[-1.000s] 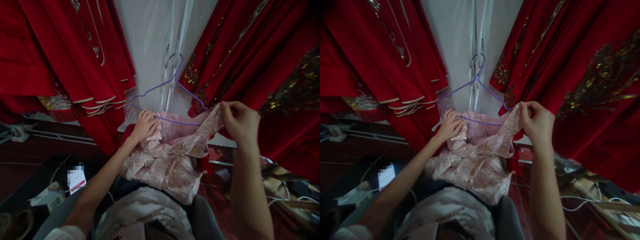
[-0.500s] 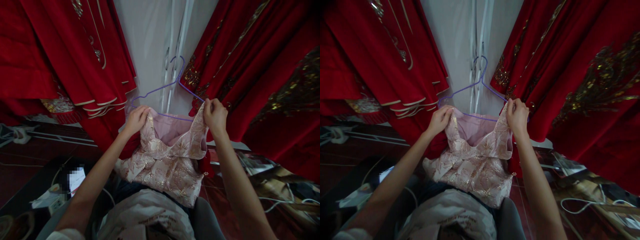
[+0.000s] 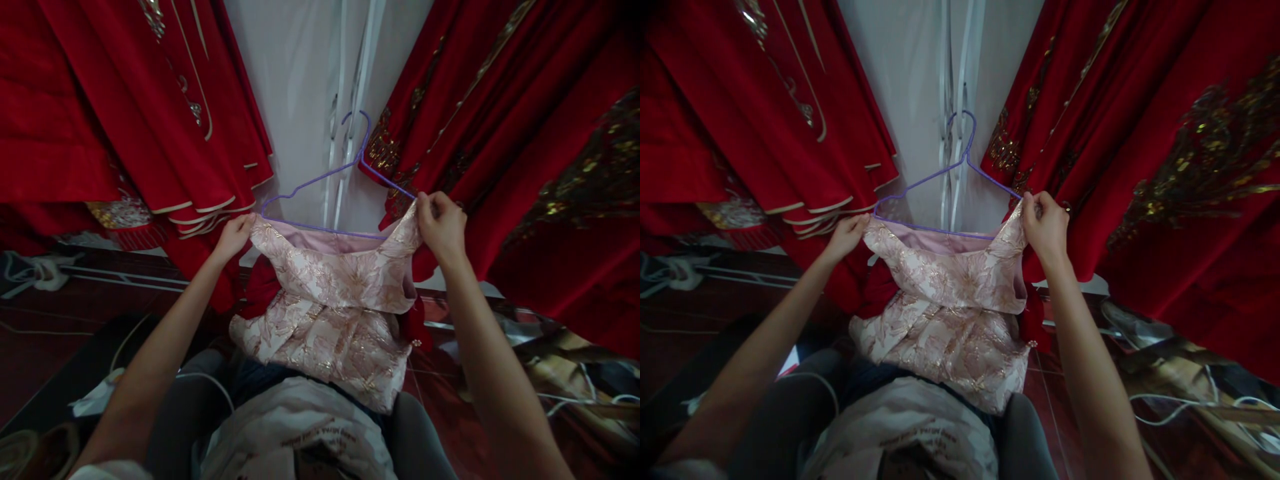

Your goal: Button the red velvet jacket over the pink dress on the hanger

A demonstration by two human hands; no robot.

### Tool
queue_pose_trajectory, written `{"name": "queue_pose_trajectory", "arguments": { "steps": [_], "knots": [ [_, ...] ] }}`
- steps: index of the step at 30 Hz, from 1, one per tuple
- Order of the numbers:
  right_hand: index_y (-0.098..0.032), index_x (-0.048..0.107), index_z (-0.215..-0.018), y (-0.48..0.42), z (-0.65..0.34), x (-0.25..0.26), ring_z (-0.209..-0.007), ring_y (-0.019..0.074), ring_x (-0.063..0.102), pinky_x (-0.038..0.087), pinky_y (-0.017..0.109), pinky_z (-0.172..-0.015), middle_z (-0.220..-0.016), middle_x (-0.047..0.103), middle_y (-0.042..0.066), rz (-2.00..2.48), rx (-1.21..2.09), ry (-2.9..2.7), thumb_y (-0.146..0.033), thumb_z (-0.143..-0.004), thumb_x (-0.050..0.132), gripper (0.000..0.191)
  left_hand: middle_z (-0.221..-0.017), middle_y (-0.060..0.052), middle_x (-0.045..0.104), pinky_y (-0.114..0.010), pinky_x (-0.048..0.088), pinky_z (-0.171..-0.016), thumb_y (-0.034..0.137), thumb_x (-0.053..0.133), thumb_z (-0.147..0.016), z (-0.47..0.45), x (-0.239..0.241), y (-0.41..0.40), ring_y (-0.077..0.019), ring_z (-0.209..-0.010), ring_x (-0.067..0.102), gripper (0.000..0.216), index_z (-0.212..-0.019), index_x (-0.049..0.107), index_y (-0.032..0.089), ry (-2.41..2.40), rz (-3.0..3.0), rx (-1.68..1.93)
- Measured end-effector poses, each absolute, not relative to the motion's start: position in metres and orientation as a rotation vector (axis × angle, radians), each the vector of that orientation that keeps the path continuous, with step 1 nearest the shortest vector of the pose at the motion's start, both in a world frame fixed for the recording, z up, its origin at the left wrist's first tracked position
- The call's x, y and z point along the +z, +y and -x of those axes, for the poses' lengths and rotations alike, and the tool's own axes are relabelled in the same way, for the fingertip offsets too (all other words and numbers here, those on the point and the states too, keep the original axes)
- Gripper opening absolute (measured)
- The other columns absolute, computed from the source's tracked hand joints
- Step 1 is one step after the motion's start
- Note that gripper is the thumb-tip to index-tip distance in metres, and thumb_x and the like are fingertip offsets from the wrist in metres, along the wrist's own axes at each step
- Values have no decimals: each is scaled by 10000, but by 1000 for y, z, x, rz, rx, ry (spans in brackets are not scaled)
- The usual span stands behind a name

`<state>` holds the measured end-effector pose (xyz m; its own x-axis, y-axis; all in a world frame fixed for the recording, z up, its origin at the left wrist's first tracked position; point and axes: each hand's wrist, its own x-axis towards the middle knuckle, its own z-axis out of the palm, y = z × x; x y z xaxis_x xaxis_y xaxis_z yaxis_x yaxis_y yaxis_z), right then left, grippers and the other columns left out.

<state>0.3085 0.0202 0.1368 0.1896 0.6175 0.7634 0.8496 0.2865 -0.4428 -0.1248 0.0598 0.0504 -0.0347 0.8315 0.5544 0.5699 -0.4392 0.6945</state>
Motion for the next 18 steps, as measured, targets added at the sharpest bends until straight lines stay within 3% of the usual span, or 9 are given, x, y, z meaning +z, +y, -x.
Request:
{"name": "queue_pose_trajectory", "arguments": {
  "steps": [7,13,18],
  "knots": [
    [-217,542,-733,23,-310,137,-644,185,546,385,297,-658,-660,567,33,1390,-316,-1511,-476,-907,456,324,-613,10,517,-229,364,-570,562,410,-902,95,94,65,-120,-589,466,474,-671,552,173,1387,-2082,1594],
    [-217,518,-718,24,-312,128,-596,158,503,365,271,-611,-611,524,-2,1401,-210,-1515,-498,-904,446,345,-544,21,432,-231,304,-528,505,464,-901,44,146,70,-101,-541,417,469,-598,521,151,1295,-2359,1385],
    [-215,487,-684,30,-315,123,-574,134,460,337,247,-581,-577,459,-29,1340,-135,-1547,-454,-908,447,330,-559,-15,517,-237,386,-524,610,425,-886,70,148,77,-113,-526,490,555,-664,593,131,1263,-2078,1283]
  ]
}}
